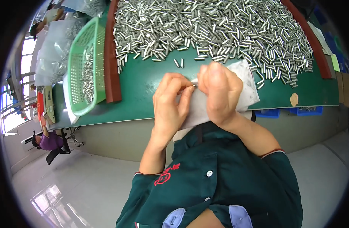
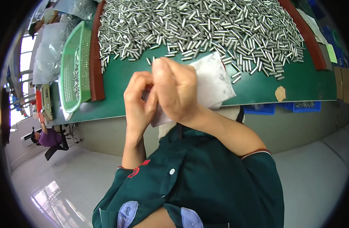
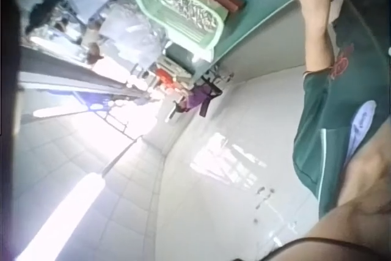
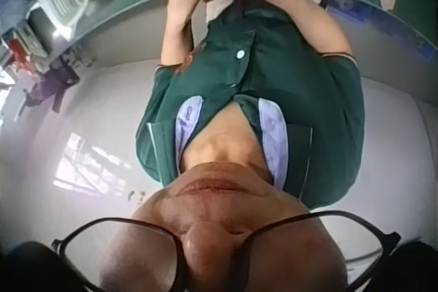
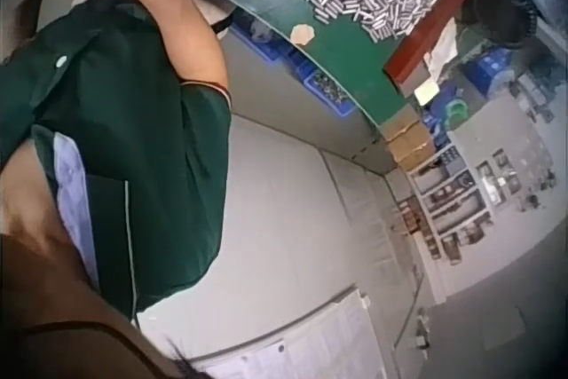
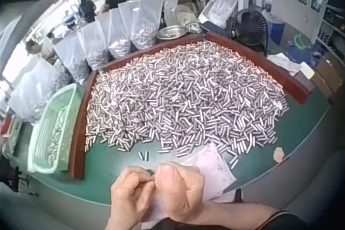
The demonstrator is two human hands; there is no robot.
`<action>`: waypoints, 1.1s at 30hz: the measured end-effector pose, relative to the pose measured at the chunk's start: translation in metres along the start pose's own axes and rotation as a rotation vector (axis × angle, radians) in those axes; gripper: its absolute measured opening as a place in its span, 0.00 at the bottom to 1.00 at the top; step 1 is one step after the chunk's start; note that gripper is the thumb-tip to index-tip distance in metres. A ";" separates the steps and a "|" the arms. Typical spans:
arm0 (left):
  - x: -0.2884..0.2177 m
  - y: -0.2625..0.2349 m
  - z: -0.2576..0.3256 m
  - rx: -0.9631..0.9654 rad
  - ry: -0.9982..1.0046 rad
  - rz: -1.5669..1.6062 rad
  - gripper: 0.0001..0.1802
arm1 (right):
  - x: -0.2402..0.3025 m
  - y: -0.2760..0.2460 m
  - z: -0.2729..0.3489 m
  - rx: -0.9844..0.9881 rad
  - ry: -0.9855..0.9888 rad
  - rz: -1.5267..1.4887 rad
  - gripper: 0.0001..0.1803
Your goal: Inspecting and sorting small metal bolts or screws at a workbench.
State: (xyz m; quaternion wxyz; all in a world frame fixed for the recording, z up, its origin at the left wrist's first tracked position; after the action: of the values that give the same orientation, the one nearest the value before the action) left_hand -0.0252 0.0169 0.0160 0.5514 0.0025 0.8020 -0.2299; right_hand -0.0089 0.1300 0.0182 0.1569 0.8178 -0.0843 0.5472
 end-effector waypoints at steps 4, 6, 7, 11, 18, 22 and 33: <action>0.016 -0.020 -0.001 -0.086 -0.424 0.786 0.06 | -0.001 -0.005 -0.001 -0.028 0.078 -0.062 0.20; 0.024 -0.029 -0.002 -0.062 -0.503 1.034 0.09 | -0.001 -0.004 -0.002 -0.017 0.087 -0.094 0.20; 0.028 -0.033 -0.001 -0.077 -0.492 1.027 0.09 | -0.002 -0.003 -0.003 -0.014 0.092 -0.114 0.20; 0.033 -0.037 -0.005 -0.052 -0.512 1.146 0.12 | -0.006 -0.007 -0.005 -0.042 0.124 -0.224 0.20; 0.040 -0.065 -0.031 -0.149 -0.300 0.116 0.05 | -0.009 -0.009 -0.007 -0.062 0.163 -0.249 0.20; 0.034 -0.057 -0.041 -0.057 0.016 -0.392 0.06 | -0.008 -0.009 -0.007 -0.070 0.170 -0.251 0.21; 0.052 -0.063 -0.042 -0.139 -0.206 0.186 0.02 | -0.010 -0.010 -0.010 -0.072 0.186 -0.260 0.21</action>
State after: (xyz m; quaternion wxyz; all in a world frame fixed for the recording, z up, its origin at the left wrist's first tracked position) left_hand -0.0989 -0.0368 0.0049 0.6484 0.0153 0.7515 -0.1208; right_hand -0.0178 0.1427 0.0109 0.2626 0.7614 0.0175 0.5925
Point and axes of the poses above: each hand's wrist, its own z-axis away from the middle knuckle, its own y-axis out of the palm, x = y × z, the point moved 3 cm from there along -z, towards the middle knuckle, and after that the axes turned 15 degrees about z, right-handed, at the moved point
